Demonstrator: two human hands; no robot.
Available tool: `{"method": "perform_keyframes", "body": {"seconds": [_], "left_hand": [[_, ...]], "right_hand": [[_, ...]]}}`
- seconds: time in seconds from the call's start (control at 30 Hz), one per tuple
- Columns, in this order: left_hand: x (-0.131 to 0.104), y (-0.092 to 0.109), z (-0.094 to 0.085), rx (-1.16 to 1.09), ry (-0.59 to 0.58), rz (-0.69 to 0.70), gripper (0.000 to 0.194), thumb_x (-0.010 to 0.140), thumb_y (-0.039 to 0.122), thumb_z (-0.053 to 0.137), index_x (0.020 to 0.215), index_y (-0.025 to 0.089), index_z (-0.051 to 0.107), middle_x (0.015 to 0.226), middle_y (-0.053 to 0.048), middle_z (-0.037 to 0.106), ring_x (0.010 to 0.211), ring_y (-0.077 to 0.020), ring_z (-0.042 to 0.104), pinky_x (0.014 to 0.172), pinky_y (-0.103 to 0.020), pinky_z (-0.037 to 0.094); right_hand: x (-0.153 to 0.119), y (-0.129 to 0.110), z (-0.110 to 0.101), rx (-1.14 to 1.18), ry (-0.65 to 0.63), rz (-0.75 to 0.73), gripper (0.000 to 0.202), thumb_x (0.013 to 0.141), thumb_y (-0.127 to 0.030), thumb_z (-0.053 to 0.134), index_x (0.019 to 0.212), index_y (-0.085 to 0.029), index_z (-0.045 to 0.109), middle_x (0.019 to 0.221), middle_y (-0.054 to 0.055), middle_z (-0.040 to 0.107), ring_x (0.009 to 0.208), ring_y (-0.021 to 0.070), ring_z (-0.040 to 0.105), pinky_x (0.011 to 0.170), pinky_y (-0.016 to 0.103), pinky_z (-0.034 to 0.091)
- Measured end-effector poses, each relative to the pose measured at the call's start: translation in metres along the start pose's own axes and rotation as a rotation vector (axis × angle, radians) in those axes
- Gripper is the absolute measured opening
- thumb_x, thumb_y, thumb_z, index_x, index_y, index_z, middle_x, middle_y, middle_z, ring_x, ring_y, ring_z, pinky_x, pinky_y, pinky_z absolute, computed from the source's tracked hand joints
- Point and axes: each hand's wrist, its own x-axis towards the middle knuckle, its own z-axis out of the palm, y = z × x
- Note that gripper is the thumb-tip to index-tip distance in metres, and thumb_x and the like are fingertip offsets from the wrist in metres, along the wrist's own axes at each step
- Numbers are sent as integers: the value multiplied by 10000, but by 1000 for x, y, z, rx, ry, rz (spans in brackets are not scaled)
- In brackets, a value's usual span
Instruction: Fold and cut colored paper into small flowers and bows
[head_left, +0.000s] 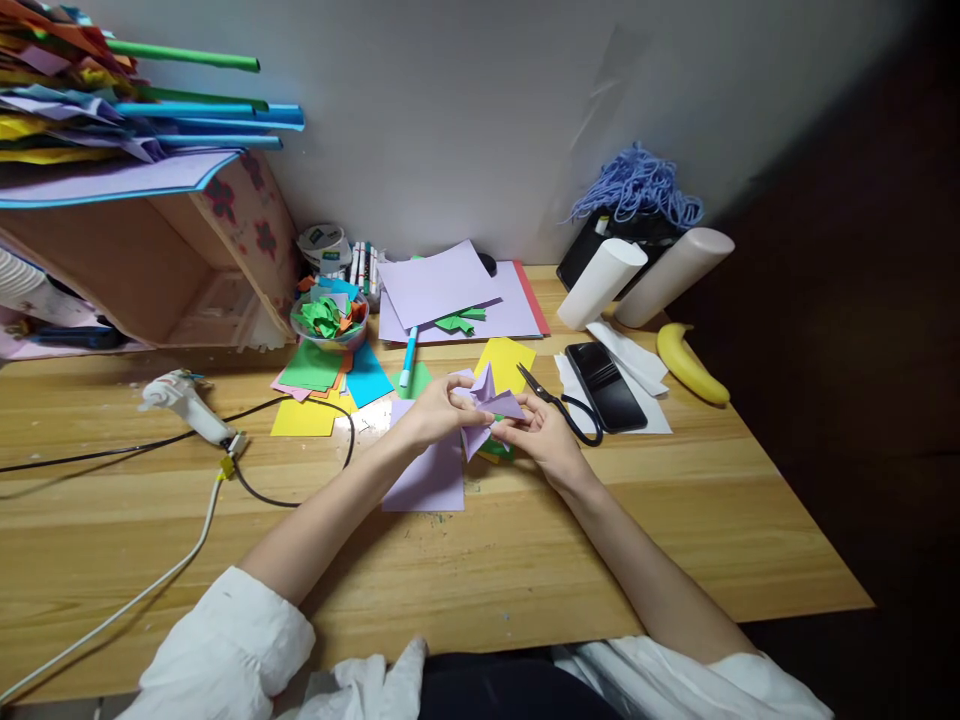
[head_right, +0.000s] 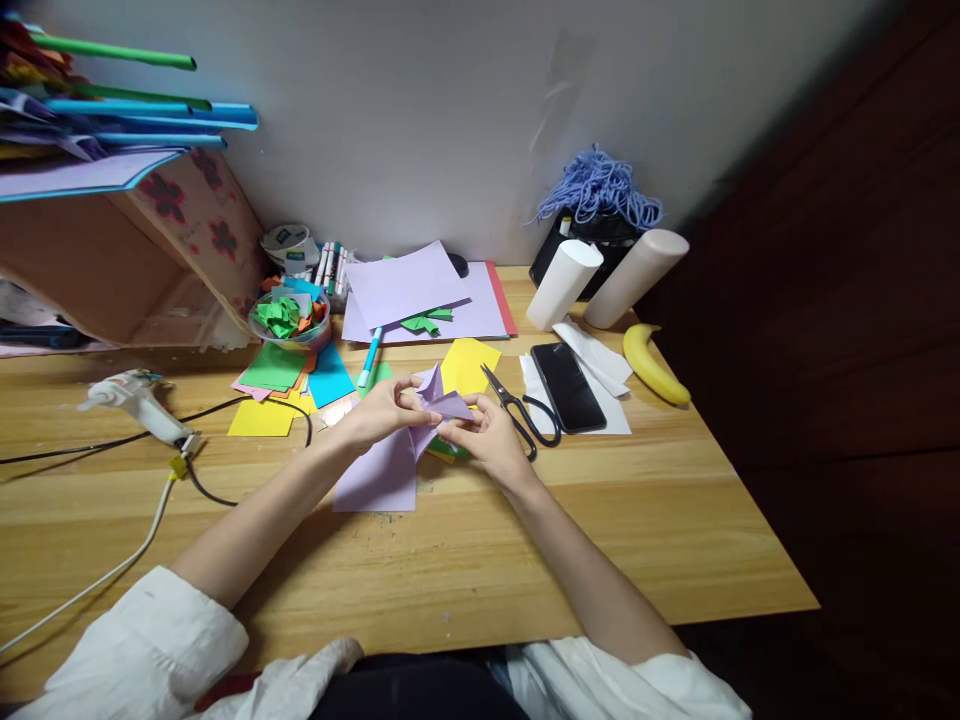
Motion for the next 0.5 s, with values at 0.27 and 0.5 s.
{"method": "perform_keyframes", "body": {"seconds": [0.27, 0.5], "left_hand": [[0, 1, -7, -31, -49, -14, 507, 552, 156, 757, 986, 93, 500, 503, 83, 523, 478, -61, 486, 521, -198, 344], [3, 2, -8, 48, -36, 25, 289, 570, 235, 750, 675, 121, 506, 529, 41, 545, 510, -68, 489, 540, -210, 358]], "right_hand": [[-1, -1, -7, 86, -96, 35, 472, 602, -208, 757, 970, -218, 461, 793, 8, 708, 679, 147, 668, 701, 304, 542], [1, -6, -12, 6, -112, 17, 441, 630, -244, 737, 1016, -191, 530, 932, 47, 683, 808, 165, 656, 759, 305, 536]]}}
